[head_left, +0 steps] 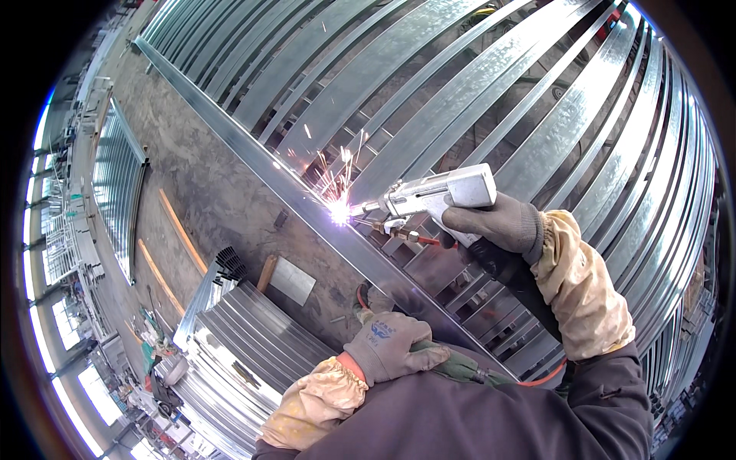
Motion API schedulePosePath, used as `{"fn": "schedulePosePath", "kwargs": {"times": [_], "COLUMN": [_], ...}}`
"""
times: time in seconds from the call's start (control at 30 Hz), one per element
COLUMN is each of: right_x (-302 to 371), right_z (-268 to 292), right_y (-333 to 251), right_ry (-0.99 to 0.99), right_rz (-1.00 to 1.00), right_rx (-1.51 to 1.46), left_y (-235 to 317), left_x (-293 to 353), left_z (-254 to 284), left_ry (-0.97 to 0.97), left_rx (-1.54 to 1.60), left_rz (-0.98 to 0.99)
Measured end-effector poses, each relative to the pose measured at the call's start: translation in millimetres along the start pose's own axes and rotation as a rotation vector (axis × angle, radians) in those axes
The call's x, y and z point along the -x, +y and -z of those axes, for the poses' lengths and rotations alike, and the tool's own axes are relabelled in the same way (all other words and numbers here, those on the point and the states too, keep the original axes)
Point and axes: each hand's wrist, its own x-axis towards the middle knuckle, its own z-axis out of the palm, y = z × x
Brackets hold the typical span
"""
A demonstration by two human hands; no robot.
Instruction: The person uses a handheld welding gun to join metal beams in a large industrial workshop. They systematically weld along the seams of a metal frame structure, creating bright sparks and molten metal at the contact points.
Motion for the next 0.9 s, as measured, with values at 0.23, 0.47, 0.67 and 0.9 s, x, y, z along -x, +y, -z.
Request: {"fn": "schedulePosePath", "kwargs": {"times": [0.23, 0.47, 0.67, 0.9], "right_x": [6.3, 11.1, 16.5, 20.1], "right_z": [0.0, 1.2, -3.6, -2.7], "right_y": [-9.8, -9.8, -16.0, -12.9], "right_ry": [-0.065, -0.069, -0.030, -0.040], "right_rz": [0.009, -0.012, -0.072, -0.056], "right_rx": [0.021, 0.014, 0.020, 0.037], "left_y": [-0.5, 4.2, 2.7, 3.0], "left_x": [0.1, -0.7, -0.3, -0.1], "left_z": [-1.9, 0.6, -2.1, -3.2], "left_ry": [0.016, 0.018, 0.037, 0.064], "left_rx": [-0.011, -0.014, -0.006, 0.019], "left_rz": [-0.004, -0.004, -0.014, -0.040]}}
